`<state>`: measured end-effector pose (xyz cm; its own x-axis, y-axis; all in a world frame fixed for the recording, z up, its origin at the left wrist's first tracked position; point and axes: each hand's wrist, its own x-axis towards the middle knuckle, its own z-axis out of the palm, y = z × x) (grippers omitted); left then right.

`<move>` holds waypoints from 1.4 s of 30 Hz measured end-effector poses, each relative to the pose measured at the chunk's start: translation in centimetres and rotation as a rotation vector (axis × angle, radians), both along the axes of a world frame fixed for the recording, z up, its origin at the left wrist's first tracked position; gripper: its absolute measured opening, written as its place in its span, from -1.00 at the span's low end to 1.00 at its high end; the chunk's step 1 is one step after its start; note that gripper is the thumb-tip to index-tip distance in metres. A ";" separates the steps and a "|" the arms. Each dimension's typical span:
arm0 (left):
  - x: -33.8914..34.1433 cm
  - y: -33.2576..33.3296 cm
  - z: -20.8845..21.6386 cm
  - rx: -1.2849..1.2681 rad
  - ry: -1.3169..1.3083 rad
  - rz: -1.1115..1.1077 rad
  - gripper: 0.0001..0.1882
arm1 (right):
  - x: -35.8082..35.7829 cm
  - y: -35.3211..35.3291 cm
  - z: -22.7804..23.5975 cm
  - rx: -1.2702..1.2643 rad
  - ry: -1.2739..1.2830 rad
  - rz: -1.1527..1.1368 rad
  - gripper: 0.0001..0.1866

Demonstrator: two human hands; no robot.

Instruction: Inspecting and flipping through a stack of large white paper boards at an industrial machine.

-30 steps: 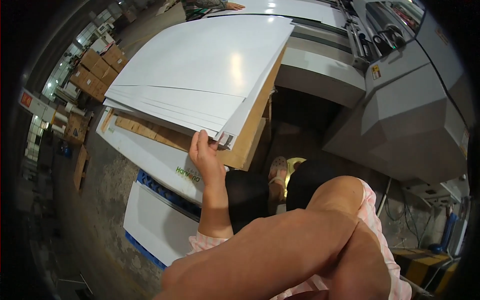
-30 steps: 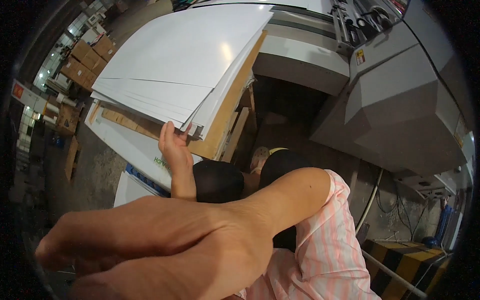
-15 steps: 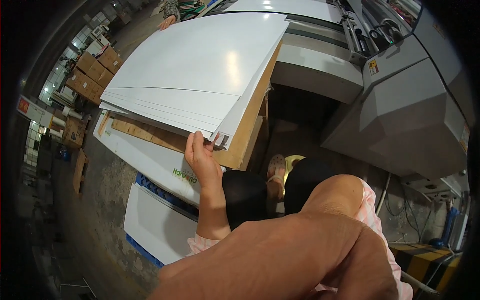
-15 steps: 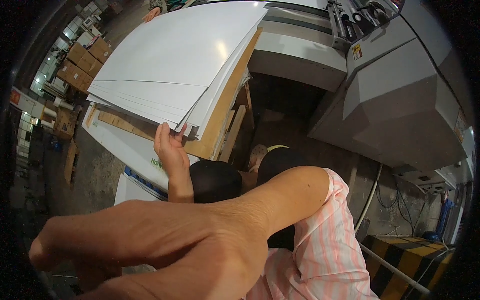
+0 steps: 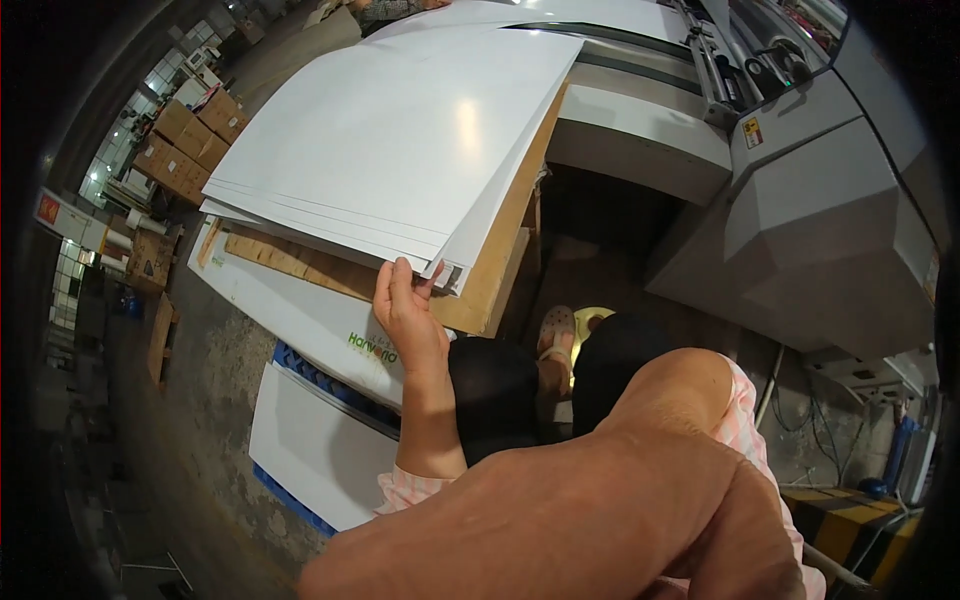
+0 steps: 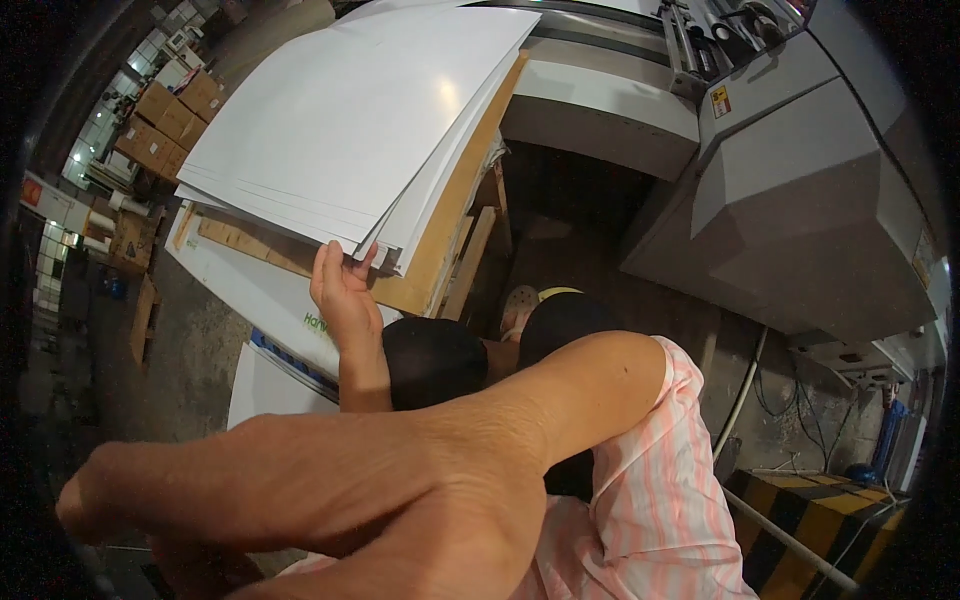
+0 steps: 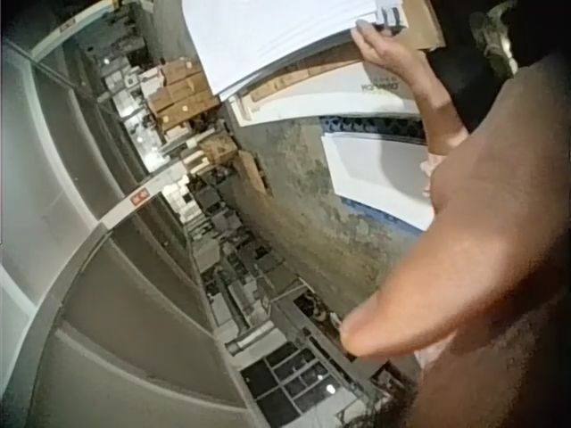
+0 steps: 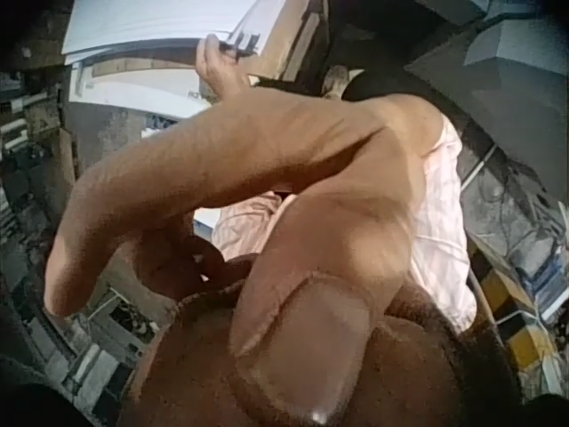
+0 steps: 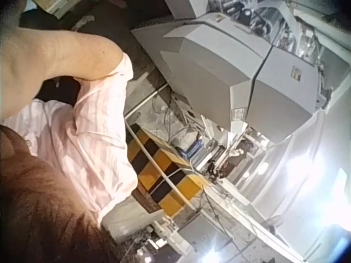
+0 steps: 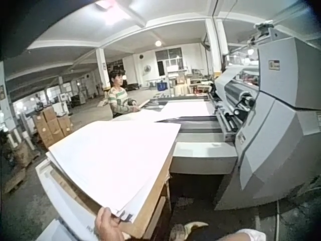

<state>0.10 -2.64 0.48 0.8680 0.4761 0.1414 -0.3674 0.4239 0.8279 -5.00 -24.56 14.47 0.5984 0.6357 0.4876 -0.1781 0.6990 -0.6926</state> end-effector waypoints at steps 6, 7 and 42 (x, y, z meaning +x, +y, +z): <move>-0.2 0.1 0.1 0.020 -0.005 -0.028 -0.85 | 0.7 2.9 0.3 0.018 0.004 0.023 -0.54; -0.3 0.3 0.2 0.023 -0.001 -0.027 -0.86 | -0.6 1.7 1.5 0.023 0.006 0.029 -0.54; 0.0 0.0 -0.1 0.036 0.034 0.028 -0.83 | 11.5 10.5 -7.6 -1.063 -1.204 -0.876 -0.88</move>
<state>0.06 -2.60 0.34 0.8592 0.4950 0.1296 -0.3498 0.3833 0.8548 6.54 -14.06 6.92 0.5603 0.6604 0.5000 0.8279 -0.4649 -0.3136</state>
